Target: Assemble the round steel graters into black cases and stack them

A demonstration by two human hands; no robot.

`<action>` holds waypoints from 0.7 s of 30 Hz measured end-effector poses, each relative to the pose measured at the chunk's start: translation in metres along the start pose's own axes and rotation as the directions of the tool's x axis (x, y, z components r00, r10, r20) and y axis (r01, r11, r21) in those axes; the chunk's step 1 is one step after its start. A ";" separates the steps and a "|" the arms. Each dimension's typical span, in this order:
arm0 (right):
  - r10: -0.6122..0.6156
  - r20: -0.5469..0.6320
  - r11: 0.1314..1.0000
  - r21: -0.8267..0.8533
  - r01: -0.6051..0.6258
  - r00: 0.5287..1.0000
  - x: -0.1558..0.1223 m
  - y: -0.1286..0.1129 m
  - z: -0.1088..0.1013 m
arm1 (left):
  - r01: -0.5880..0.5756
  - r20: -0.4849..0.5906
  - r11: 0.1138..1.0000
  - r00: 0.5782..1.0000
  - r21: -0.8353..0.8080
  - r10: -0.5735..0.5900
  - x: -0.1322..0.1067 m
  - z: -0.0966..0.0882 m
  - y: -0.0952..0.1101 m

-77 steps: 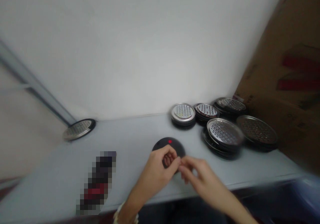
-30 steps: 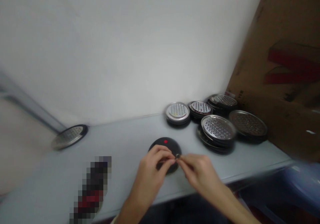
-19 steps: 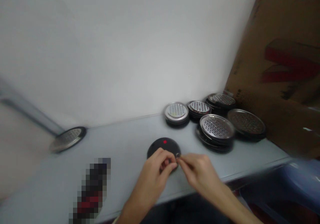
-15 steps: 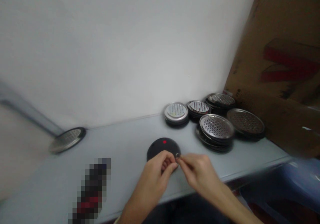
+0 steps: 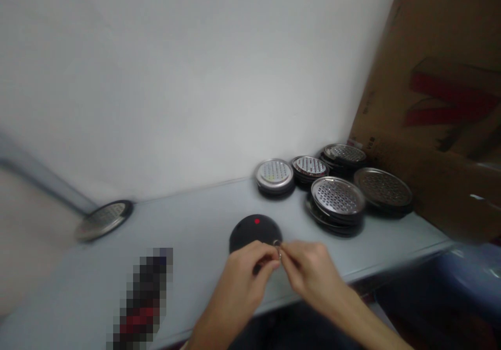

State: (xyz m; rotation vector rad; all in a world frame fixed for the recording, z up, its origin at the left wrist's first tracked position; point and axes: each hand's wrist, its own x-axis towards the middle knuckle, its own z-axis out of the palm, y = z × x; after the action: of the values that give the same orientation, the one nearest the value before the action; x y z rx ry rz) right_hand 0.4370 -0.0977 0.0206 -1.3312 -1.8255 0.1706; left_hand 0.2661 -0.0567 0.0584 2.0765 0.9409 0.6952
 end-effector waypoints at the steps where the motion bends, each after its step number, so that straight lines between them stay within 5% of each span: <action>1: -0.008 -0.002 1.000 -0.006 0.008 1.000 0.000 0.000 0.000 | 0.005 -0.004 1.000 1.000 -0.005 -0.005 0.000 0.000 0.000; 11: -0.068 -0.024 0.995 -0.070 0.066 0.997 0.000 -0.001 0.000 | 0.054 -0.061 0.998 0.997 -0.039 -0.057 0.002 0.000 -0.003; 21: -0.064 -0.060 0.995 -0.085 0.059 0.996 -0.002 -0.003 -0.001 | -0.040 -0.181 0.998 0.983 -0.043 0.031 0.003 0.008 -0.002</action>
State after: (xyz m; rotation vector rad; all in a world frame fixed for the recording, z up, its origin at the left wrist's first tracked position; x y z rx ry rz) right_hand 0.4353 -0.1014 0.0217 -1.3209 -1.8352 0.0198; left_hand 0.2732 -0.0564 0.0525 2.0192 0.9791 0.9280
